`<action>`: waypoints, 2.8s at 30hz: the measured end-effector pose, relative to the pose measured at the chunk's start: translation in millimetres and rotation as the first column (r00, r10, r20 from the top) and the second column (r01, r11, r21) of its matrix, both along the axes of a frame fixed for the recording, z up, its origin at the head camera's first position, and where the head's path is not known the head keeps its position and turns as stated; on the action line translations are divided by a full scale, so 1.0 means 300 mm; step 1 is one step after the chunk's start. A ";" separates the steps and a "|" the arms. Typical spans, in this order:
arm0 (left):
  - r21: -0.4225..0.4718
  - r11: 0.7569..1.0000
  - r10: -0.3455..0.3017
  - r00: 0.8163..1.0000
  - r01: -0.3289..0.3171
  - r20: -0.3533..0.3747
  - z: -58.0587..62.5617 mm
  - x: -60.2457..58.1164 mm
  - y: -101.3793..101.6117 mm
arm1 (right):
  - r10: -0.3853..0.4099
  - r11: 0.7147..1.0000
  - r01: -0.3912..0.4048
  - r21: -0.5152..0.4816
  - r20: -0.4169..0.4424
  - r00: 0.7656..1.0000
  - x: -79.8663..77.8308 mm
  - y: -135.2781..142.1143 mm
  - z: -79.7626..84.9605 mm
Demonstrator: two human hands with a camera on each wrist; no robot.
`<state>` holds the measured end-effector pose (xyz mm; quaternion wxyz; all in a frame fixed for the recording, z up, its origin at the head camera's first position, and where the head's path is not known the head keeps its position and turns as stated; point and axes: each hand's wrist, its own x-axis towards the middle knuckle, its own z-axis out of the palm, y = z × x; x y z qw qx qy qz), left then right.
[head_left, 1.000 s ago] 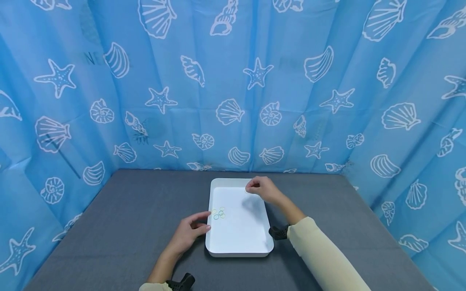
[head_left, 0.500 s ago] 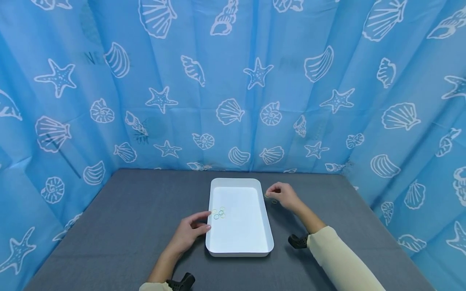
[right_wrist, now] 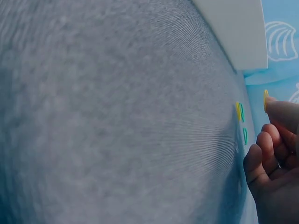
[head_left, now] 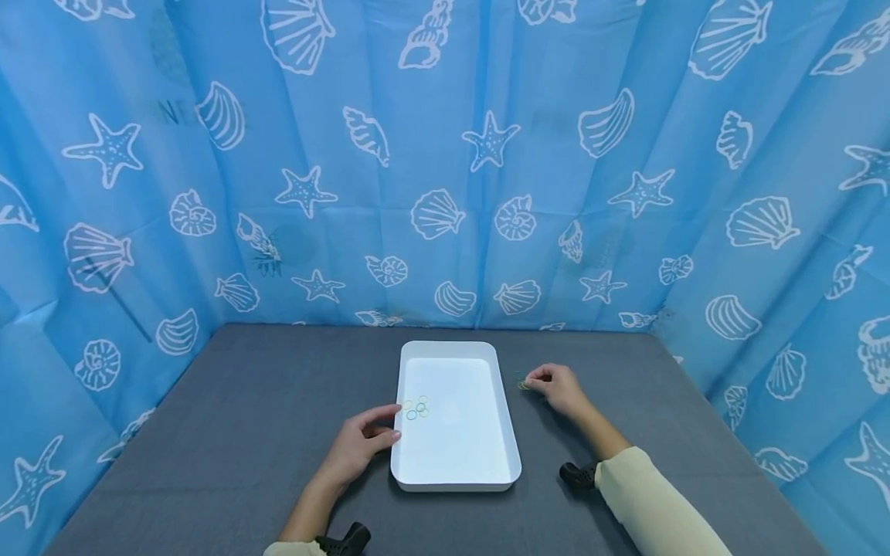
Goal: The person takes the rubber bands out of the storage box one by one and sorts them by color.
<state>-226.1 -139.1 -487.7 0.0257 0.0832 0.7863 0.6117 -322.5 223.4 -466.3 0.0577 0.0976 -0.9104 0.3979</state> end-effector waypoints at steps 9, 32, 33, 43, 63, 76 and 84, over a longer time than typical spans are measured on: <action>-0.001 1.000 -0.005 1.000 0.005 0.025 0.060 0.029 0.007 | -0.082 0.996 0.082 0.027 0.017 0.996 -0.007 0.011 -0.011; -0.013 1.000 -0.009 1.000 0.009 0.017 0.087 0.042 0.013 | -0.232 0.966 0.228 0.123 0.019 0.973 -0.031 -0.003 -0.016; -0.016 1.000 -0.008 1.000 0.009 0.018 0.087 0.042 0.013 | -0.235 0.965 0.230 0.126 0.022 0.972 -0.030 -0.004 -0.015; 0.012 1.000 -0.013 1.000 0.013 0.028 0.033 0.013 0.002 | -0.248 0.967 0.244 0.076 0.037 0.968 -0.036 0.002 -0.019; 0.016 1.000 -0.013 1.000 0.013 -0.004 -0.001 0.002 -0.005 | -0.227 0.968 0.235 -0.090 0.087 0.970 -0.060 -0.065 0.057; 0.019 1.000 -0.020 1.000 0.021 -0.014 -0.001 0.000 -0.002 | -0.164 0.931 0.233 -0.282 0.249 0.955 -0.094 -0.198 0.139; 0.013 1.000 -0.015 1.000 0.015 -0.015 0.000 0.000 -0.005 | -0.121 0.920 0.219 -0.326 0.294 0.948 -0.114 -0.296 0.135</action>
